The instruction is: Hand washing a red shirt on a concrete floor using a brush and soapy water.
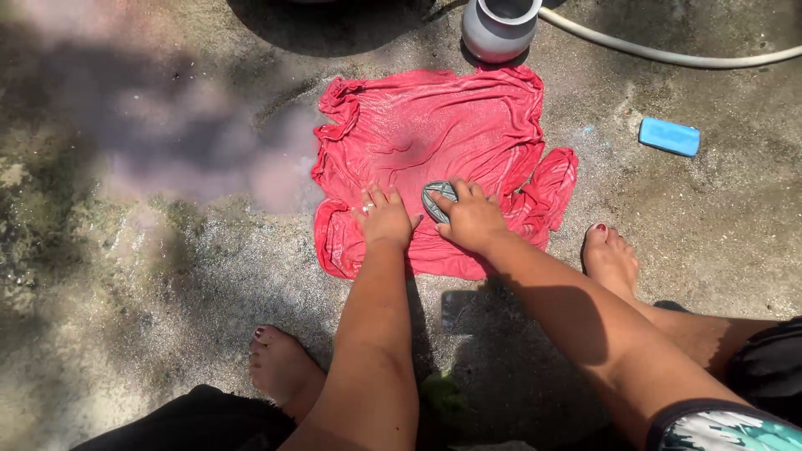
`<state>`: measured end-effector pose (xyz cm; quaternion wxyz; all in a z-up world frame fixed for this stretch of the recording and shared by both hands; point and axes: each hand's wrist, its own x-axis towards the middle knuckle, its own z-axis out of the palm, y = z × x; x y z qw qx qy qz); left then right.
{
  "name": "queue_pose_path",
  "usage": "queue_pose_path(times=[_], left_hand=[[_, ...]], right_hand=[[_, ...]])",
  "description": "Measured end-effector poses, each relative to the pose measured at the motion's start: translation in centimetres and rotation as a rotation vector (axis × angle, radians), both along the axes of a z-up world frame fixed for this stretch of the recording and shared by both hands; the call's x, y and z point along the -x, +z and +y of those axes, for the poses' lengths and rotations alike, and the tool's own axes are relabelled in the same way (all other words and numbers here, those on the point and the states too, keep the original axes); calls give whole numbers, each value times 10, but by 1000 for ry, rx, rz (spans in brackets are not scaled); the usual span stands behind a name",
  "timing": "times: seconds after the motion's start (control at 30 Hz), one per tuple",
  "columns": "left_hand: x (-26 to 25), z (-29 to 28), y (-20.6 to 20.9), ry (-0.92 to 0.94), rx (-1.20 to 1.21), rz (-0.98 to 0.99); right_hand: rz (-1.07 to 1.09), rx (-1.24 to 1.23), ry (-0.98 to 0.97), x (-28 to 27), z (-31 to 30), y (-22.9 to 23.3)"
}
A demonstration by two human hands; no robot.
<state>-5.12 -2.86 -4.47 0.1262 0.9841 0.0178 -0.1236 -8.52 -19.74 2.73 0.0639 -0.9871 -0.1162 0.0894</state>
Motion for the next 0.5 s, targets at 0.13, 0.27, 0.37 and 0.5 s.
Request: queue_pose_path(times=[0.13, 0.27, 0.37, 0.5], left_hand=[[21, -9, -10, -89, -36, -71], [27, -12, -14, -224, -182, -169], [35, -13, -14, -192, -145, -187], [32, -8, -41, -84, -39, -311]], right_hand=[[51, 25, 1, 7, -9, 6], [166, -14, -149, 14, -20, 9], [187, -187, -273, 12, -45, -11], [52, -510, -498, -7, -67, -40]])
